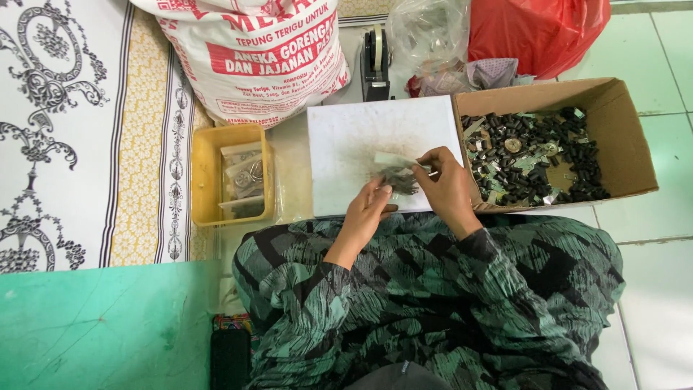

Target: The person sorts small electronic components from a cardboard box onto a white board, then places them into a clear plastic bag. They seal the bag and set it aside in a yellow container before repeating the process with another batch of components.

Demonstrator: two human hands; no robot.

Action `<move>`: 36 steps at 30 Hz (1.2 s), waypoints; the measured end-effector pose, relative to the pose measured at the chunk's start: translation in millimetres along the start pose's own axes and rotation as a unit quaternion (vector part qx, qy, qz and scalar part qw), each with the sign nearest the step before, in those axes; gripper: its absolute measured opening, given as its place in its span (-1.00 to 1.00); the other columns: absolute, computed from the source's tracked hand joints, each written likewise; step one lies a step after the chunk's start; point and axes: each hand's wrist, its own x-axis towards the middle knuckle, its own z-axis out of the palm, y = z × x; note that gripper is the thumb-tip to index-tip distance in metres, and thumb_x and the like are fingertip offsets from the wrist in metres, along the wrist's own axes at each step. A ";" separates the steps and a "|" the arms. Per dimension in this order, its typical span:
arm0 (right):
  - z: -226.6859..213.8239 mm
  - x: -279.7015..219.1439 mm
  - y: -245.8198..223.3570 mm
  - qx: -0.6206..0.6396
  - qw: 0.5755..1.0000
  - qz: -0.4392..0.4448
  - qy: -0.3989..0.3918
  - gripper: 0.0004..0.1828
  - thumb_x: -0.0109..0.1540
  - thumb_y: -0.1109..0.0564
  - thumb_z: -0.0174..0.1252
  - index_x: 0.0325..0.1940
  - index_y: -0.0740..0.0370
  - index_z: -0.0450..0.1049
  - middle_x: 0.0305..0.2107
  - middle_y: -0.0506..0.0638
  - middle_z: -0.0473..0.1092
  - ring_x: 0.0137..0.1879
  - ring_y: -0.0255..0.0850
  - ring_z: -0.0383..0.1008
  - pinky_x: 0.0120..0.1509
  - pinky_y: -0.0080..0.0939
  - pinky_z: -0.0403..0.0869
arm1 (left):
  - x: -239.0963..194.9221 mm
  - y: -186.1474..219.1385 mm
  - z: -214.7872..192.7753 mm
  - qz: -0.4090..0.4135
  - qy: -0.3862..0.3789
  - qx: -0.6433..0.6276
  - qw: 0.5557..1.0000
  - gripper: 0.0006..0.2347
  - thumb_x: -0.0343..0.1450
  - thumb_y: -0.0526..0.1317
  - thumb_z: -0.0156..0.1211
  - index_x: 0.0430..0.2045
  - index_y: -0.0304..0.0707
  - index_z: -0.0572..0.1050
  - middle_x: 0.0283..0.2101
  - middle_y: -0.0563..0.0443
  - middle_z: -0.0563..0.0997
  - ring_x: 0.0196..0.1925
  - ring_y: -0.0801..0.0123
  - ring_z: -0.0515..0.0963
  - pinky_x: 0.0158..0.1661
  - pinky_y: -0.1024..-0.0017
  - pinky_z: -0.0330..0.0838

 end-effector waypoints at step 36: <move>-13.2 -32.5 -31.0 0.202 0.979 0.006 -0.016 -0.74 0.42 0.17 0.16 0.08 0.47 0.49 -0.34 0.22 0.45 -0.35 -0.14 0.46 -0.22 -0.08 0.55 | 46.4 -71.9 -1.0 0.046 -0.003 -0.214 0.976 -0.54 0.44 -0.28 0.39 0.25 -0.19 0.40 0.21 -0.08 0.52 0.16 0.14 0.57 0.09 0.17 0.57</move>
